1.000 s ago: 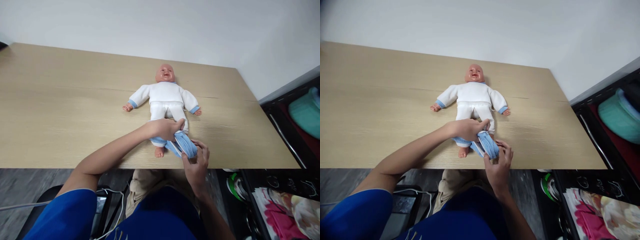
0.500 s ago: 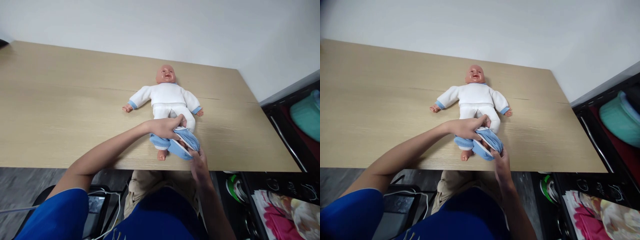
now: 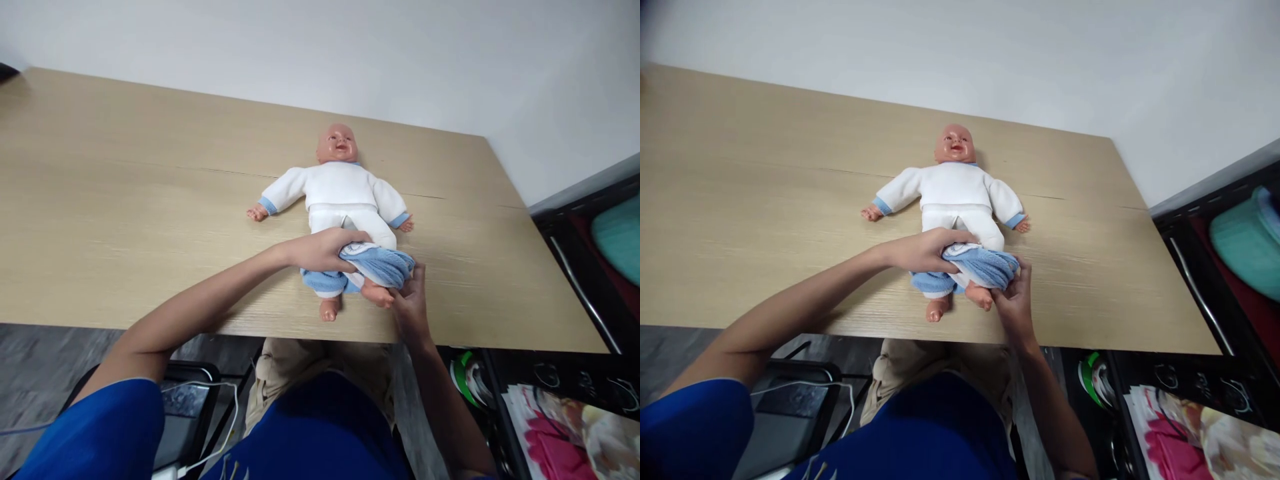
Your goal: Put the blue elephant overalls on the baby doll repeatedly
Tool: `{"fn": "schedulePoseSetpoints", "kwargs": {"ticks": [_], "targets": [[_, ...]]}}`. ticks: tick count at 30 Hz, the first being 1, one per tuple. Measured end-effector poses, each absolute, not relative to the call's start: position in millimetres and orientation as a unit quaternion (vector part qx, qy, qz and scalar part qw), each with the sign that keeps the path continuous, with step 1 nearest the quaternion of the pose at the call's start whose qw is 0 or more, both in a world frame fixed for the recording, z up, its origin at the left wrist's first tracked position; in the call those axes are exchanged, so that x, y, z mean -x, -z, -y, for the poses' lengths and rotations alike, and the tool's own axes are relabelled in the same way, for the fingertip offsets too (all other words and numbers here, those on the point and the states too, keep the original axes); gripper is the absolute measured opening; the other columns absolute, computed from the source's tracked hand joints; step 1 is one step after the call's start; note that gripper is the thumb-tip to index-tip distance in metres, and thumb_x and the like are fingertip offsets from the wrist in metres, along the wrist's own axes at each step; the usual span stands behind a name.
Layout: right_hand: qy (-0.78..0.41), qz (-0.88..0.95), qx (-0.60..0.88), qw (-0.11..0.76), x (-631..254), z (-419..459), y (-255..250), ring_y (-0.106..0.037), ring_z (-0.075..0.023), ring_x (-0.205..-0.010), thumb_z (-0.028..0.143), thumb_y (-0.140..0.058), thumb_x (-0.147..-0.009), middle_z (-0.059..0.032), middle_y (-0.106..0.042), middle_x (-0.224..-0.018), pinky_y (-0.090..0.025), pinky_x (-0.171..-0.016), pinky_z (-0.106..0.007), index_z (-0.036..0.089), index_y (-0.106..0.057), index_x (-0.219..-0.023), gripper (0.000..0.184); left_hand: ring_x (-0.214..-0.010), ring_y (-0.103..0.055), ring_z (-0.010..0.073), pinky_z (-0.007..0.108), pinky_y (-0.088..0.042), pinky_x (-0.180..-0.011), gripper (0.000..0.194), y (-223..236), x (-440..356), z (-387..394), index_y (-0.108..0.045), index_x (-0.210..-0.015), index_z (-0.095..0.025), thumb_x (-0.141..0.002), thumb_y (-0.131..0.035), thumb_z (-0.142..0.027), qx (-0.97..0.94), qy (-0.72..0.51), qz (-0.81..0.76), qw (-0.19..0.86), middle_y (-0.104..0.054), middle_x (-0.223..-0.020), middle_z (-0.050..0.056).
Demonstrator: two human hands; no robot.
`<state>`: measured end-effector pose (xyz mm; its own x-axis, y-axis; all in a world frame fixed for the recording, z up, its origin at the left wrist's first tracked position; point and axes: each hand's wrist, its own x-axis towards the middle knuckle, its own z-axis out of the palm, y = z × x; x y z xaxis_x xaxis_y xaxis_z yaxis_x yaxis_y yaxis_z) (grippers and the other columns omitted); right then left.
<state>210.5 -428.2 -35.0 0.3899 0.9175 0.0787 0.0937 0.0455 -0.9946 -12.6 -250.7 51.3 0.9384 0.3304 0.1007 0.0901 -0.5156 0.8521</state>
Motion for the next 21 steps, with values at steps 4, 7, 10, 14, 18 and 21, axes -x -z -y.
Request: {"fn": "schedulePoseSetpoints", "kwargs": {"ticks": [4, 7, 10, 14, 18, 21], "targets": [[-0.358, 0.529, 0.596, 0.486, -235.5, 416.4, 17.6, -0.082, -0.0323, -0.113, 0.044, -0.088, -0.093, -0.0069, -0.085, -0.119, -0.069, -0.103, -0.051, 0.028, -0.069, -0.125, 0.04, -0.106, -0.068, 0.0281, 0.041, -0.052, -0.102, 0.029, -54.3, 18.2, 250.6, -0.075, -0.101, -0.022, -0.105, -0.079, -0.051, -0.88, -0.136, -0.122, 0.438, -0.078, -0.104, 0.007], [-0.33, 0.631, 0.577, 0.401, -254.9, 405.3, -2.9, -0.079, -0.0341, -0.118, 0.047, -0.092, -0.092, -0.0067, -0.085, -0.122, -0.064, -0.112, -0.054, 0.027, -0.078, -0.124, 0.041, -0.121, -0.067, 0.0333, 0.048, -0.05, -0.117, 0.041, -52.8, 28.4, 256.2, -0.078, -0.107, -0.023, -0.103, -0.086, -0.063, -0.893, -0.154, -0.148, 0.397, -0.08, -0.12, 0.011], [-0.327, 0.696, 0.551, 0.324, -267.8, 395.0, -21.1, -0.075, -0.033, -0.117, 0.055, -0.095, -0.095, -0.0063, -0.08, -0.121, -0.062, -0.112, -0.052, 0.027, -0.08, -0.121, 0.042, -0.146, -0.06, 0.0394, 0.057, -0.042, -0.135, 0.051, -46.3, 47.7, 258.9, -0.08, -0.124, -0.024, -0.103, -0.086, -0.07, -0.9, -0.186, -0.188, 0.348, -0.074, -0.154, 0.016], [-0.319, 0.734, 0.513, 0.31, -274.7, 377.5, -29.4, -0.071, -0.0313, -0.114, 0.061, -0.091, -0.098, -0.0056, -0.075, -0.116, -0.061, -0.111, -0.051, 0.027, -0.078, -0.111, 0.038, -0.166, -0.045, 0.0447, 0.065, -0.031, -0.147, 0.055, -36.5, 75.3, 249.5, -0.079, -0.132, -0.028, -0.098, -0.09, -0.07, -0.904, -0.199, -0.207, 0.316, -0.057, -0.182, 0.015], [-0.378, 0.706, 0.481, 0.355, -273.7, 344.3, -26.9, -0.07, -0.0272, -0.104, 0.063, -0.086, -0.099, -0.0033, -0.072, -0.109, -0.062, -0.098, -0.043, 0.028, -0.076, -0.109, 0.038, -0.167, -0.049, 0.0421, 0.062, -0.032, -0.148, 0.04, -32.9, 83.3, 235.3, -0.079, -0.122, -0.027, -0.1, -0.088, -0.06, -0.892, -0.191, -0.185, 0.366, -0.062, -0.18, 0.013], [-0.418, 0.651, 0.497, 0.393, -268.3, 311.6, -23.8, -0.06, -0.0224, -0.087, 0.062, -0.086, -0.093, 0.0019, -0.062, -0.09, -0.056, -0.081, -0.036, 0.028, -0.071, -0.1, 0.038, -0.151, -0.064, 0.0369, 0.054, -0.044, -0.138, 0.041, -27.7, 77.3, 228.2, -0.078, -0.129, -0.024, -0.105, -0.081, -0.057, -0.839, -0.23, -0.225, 0.44, -0.076, -0.159, 0.015]]}}
